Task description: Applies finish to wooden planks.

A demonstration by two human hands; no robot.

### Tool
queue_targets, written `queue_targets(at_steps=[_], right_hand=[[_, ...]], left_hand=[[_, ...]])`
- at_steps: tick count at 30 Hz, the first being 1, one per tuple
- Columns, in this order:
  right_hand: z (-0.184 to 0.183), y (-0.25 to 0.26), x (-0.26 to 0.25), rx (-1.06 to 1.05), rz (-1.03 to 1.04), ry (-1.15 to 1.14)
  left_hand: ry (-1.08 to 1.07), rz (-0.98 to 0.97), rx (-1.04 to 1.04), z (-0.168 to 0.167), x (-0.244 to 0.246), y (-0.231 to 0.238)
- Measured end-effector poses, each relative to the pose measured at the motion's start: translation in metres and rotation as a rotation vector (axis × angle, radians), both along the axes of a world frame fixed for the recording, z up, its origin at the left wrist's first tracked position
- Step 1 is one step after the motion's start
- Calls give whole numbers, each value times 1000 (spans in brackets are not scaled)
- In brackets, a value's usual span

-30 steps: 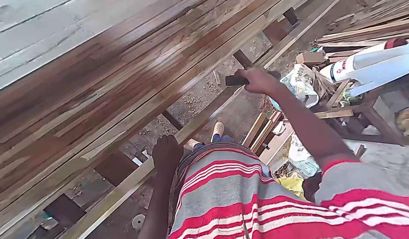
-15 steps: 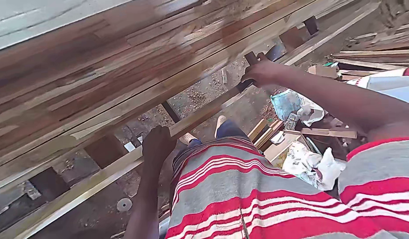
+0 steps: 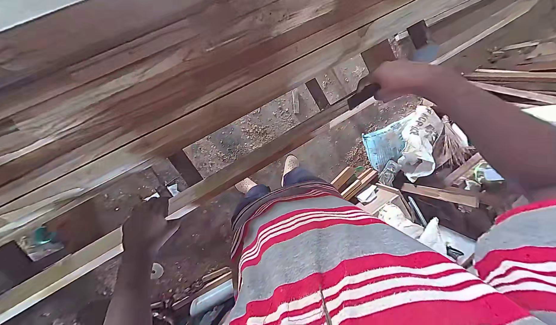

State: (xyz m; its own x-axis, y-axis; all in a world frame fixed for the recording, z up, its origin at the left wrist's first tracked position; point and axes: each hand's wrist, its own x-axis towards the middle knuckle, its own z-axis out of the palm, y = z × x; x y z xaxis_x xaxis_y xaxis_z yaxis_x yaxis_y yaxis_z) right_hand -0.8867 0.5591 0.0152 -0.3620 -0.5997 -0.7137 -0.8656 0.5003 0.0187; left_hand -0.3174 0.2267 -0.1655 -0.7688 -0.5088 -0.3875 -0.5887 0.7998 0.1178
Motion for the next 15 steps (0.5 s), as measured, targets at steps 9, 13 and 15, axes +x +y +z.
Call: queue_targets(at_steps=[9,13,15], right_hand=[[-101,84,133,-736,-757,-100],[-147,79,203,-820,-829,125],[-145,67,220,-699,-915,205]], left_hand=[[233,71,-295,-36,23,31],[198,64,-283,-37,25,31],[251,33,-293,-40,27,29]])
